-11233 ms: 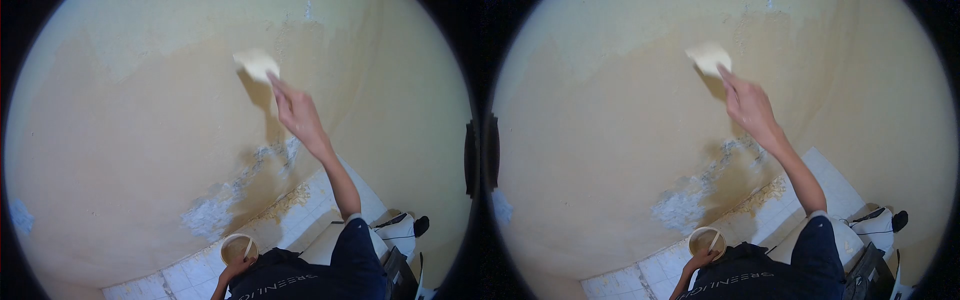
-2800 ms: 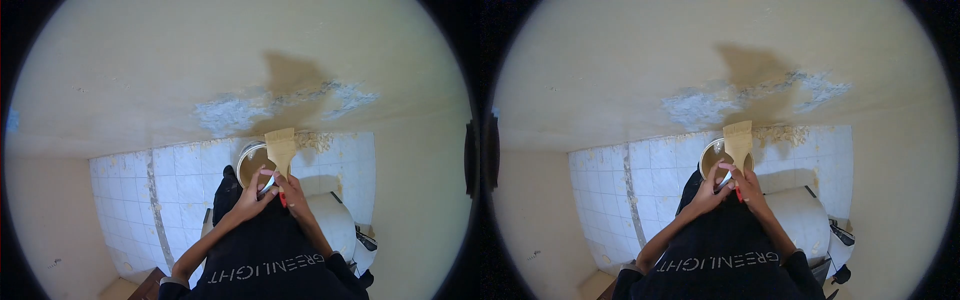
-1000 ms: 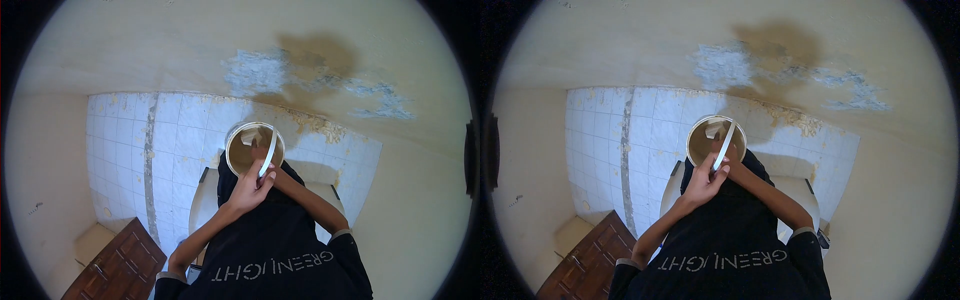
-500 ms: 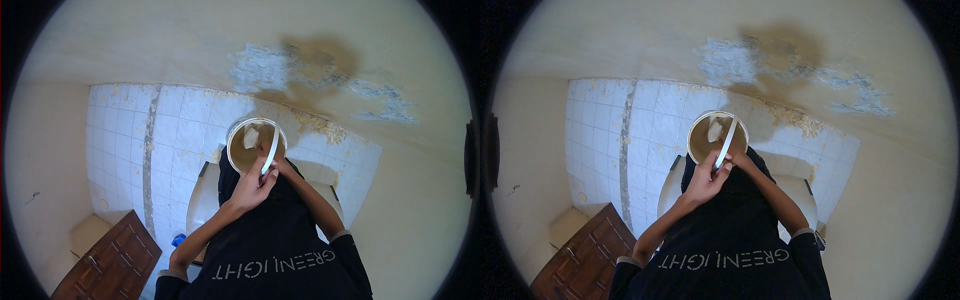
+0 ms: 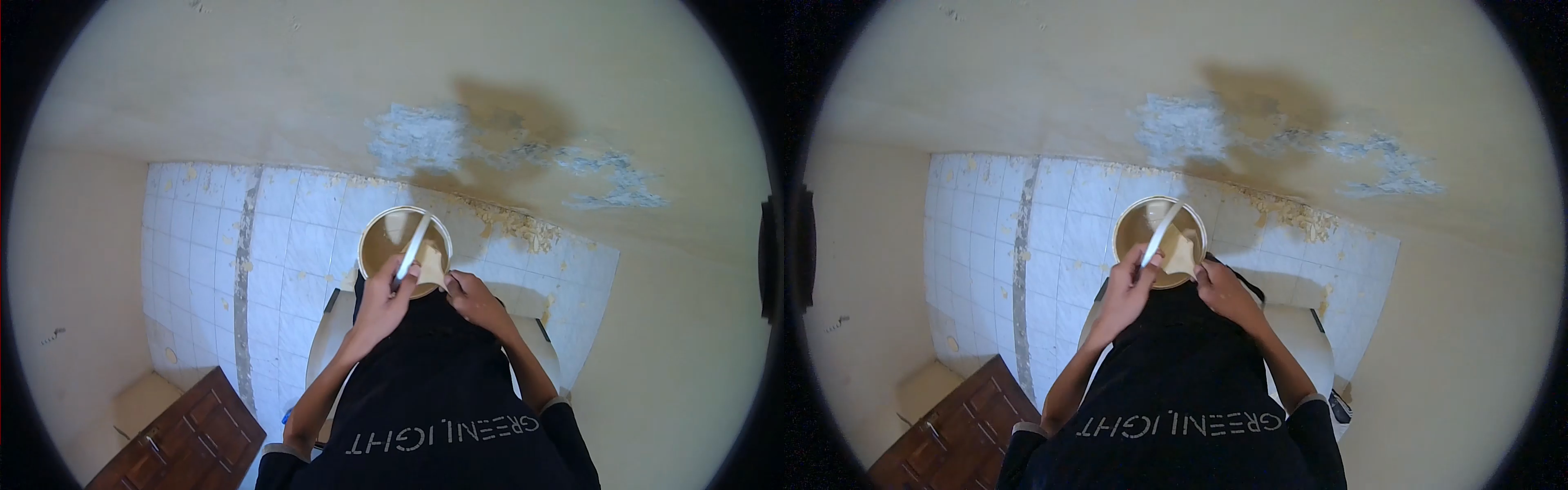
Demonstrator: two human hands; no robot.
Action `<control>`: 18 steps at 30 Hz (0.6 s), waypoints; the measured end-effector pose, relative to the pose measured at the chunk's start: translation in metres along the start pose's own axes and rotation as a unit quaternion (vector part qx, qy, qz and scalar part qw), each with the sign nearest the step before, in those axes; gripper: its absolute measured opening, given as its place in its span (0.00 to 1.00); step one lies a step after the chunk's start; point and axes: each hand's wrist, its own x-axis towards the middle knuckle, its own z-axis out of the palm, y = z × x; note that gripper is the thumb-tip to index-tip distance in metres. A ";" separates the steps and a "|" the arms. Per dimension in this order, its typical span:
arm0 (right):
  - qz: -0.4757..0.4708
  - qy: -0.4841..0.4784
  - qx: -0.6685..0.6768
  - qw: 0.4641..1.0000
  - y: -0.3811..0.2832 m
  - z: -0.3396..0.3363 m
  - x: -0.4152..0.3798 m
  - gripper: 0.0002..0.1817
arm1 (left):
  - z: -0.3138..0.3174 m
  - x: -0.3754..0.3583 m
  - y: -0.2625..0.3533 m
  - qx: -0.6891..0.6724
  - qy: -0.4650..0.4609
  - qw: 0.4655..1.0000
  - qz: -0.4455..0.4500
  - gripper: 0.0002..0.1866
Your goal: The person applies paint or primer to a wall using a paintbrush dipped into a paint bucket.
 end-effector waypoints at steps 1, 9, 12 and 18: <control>-0.003 0.009 0.001 1.000 0.001 -0.008 -0.008 0.12 | -0.003 0.002 -0.001 -0.019 0.009 1.000 -0.002 0.11; 0.053 0.057 0.056 0.995 0.088 -0.044 -0.068 0.20 | -0.006 0.014 0.000 -0.016 0.046 0.999 0.016 0.14; -0.086 0.098 0.334 0.934 0.023 -0.071 -0.079 0.22 | -0.002 0.037 -0.036 -0.144 -0.028 0.989 -0.034 0.14; -0.364 0.533 -0.054 0.762 -0.113 -0.143 -0.084 0.18 | 0.015 0.067 -0.081 0.034 0.037 0.981 0.190 0.18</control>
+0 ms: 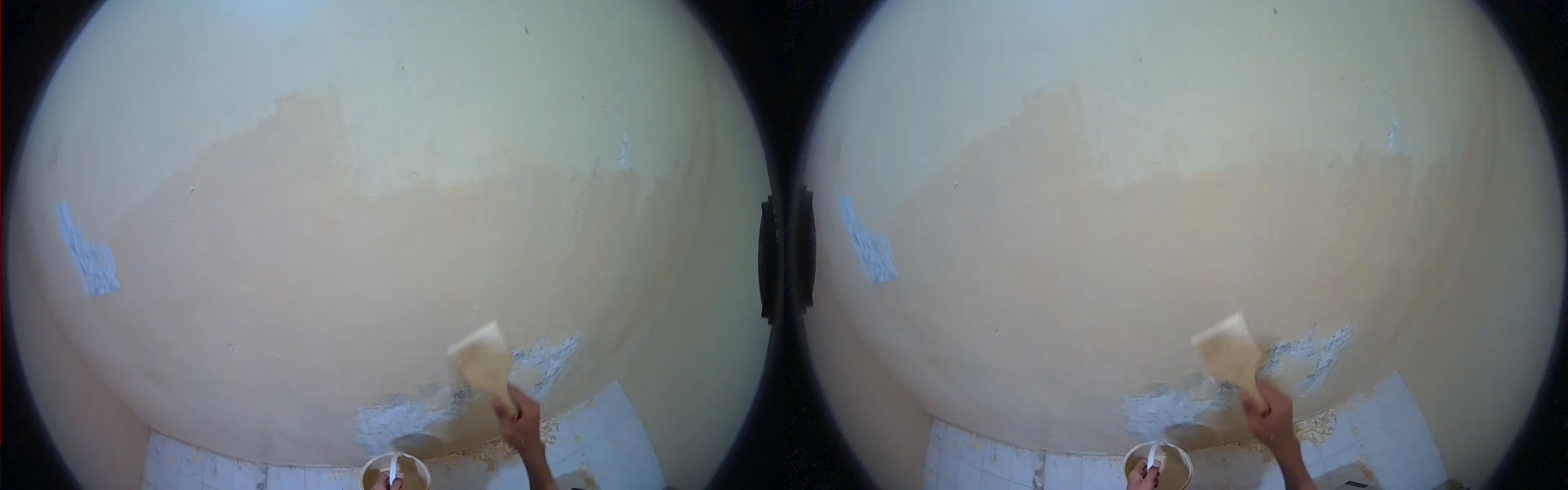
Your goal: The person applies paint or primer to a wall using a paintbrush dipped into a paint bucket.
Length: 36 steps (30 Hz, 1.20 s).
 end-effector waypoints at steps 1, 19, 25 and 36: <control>-0.075 0.047 -0.050 0.995 -0.017 -0.001 0.025 0.17 | -0.006 0.002 0.002 0.003 -0.005 1.000 0.005 0.18; -0.139 0.190 0.052 0.970 -0.206 0.103 0.228 0.16 | -0.097 -0.005 0.042 0.053 -0.174 0.983 -0.031 0.25; -0.089 0.182 -0.002 0.979 -0.219 0.110 0.249 0.16 | -0.133 0.005 0.015 0.051 -0.160 0.986 -0.008 0.22; -0.124 0.220 0.041 0.967 -0.207 0.117 0.209 0.16 | -0.144 0.016 -0.037 0.186 -0.117 0.975 -0.033 0.29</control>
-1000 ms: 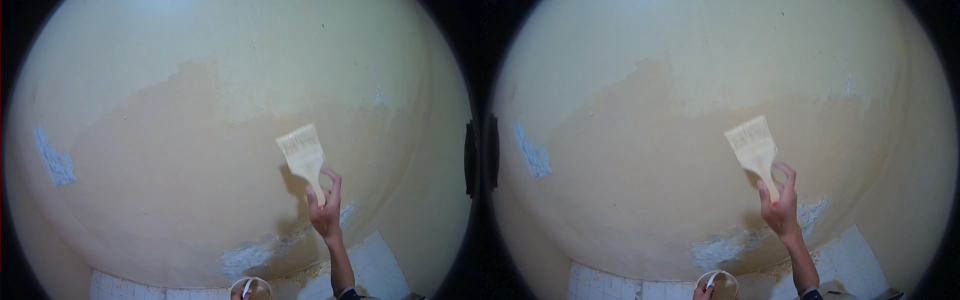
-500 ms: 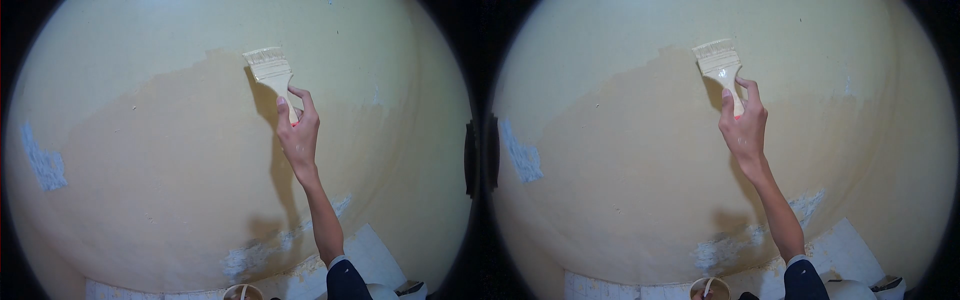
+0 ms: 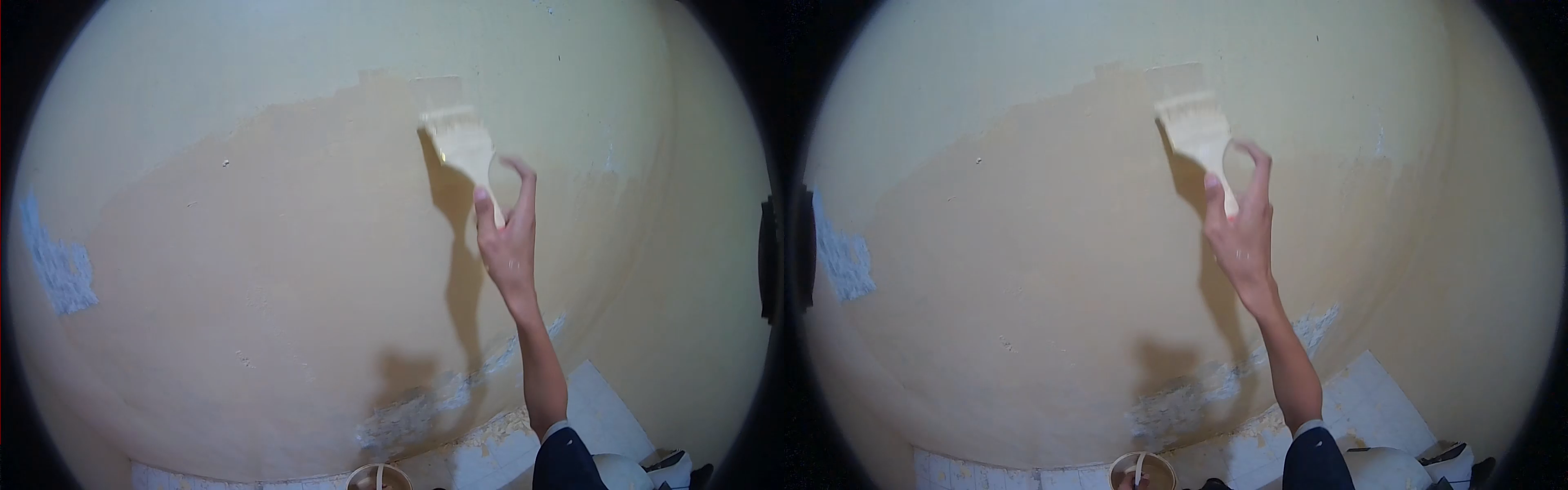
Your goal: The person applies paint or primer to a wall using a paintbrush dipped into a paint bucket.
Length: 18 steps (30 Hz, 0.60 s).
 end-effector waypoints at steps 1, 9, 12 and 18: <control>0.002 0.001 -0.003 1.000 -0.001 0.002 0.011 0.16 | 0.000 0.004 -0.005 -0.007 -0.014 1.000 -0.004 0.29; -0.040 -0.082 -0.068 0.993 0.029 0.013 0.013 0.20 | 0.001 0.009 -0.013 -0.078 -0.048 0.994 0.052 0.30; 0.003 -0.111 -0.084 0.990 0.038 -0.011 -0.042 0.20 | 0.013 0.004 -0.026 -0.129 0.012 0.984 0.123 0.28; -0.030 -0.082 -0.060 0.994 0.008 -0.003 0.000 0.21 | 0.032 0.007 -0.072 -0.061 -0.003 0.995 0.079 0.25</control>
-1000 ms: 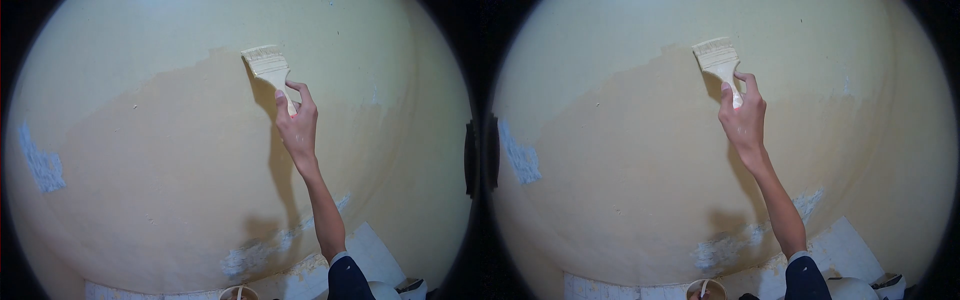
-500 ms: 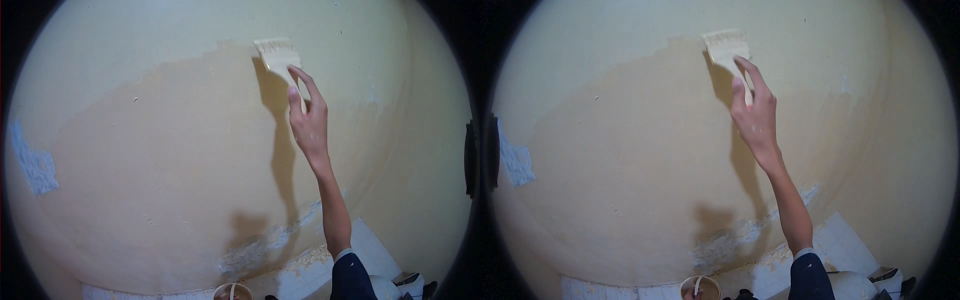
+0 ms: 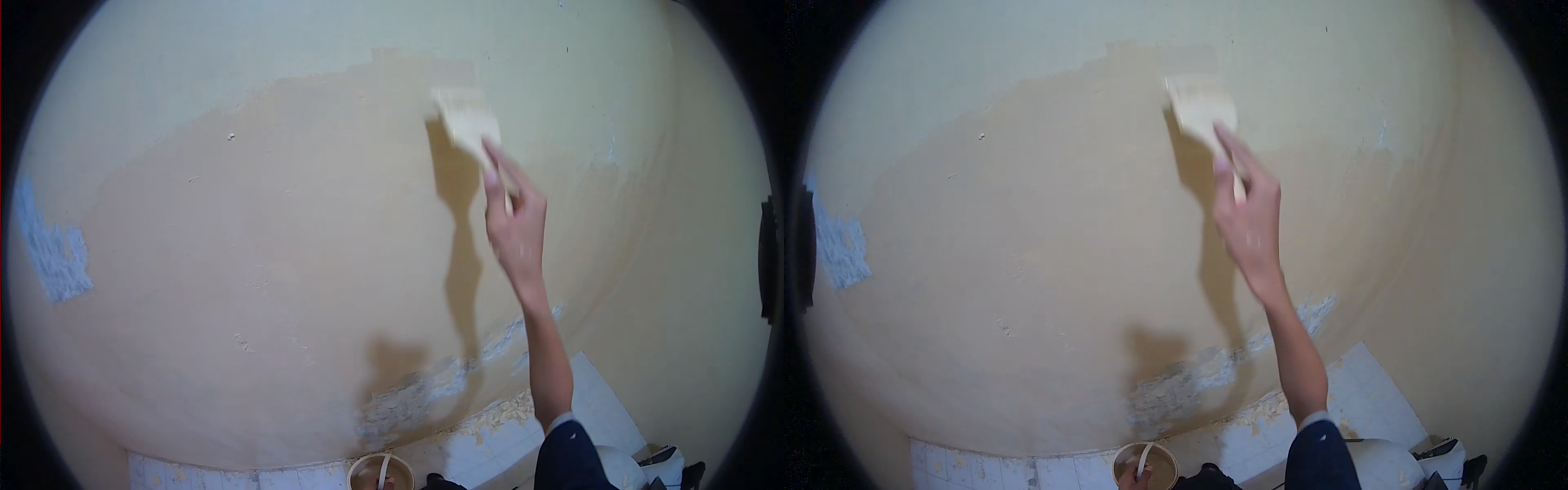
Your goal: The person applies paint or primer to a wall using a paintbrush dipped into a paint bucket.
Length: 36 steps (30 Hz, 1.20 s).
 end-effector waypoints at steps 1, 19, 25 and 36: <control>-0.030 0.015 0.010 0.999 -0.004 0.005 0.020 0.21 | -0.001 0.001 -0.001 -0.018 -0.020 1.000 -0.015 0.25; -0.089 0.018 0.000 0.996 0.015 0.018 0.034 0.21 | -0.017 -0.013 0.058 -0.060 -0.088 0.992 -0.062 0.25; 0.030 -0.076 -0.128 0.988 0.037 0.018 -0.070 0.23 | -0.001 -0.015 0.059 -0.076 -0.065 0.995 -0.017 0.22; -0.069 -0.008 -0.080 0.994 -0.001 0.035 0.012 0.22 | 0.005 0.006 0.072 -0.127 -0.095 0.987 0.008 0.24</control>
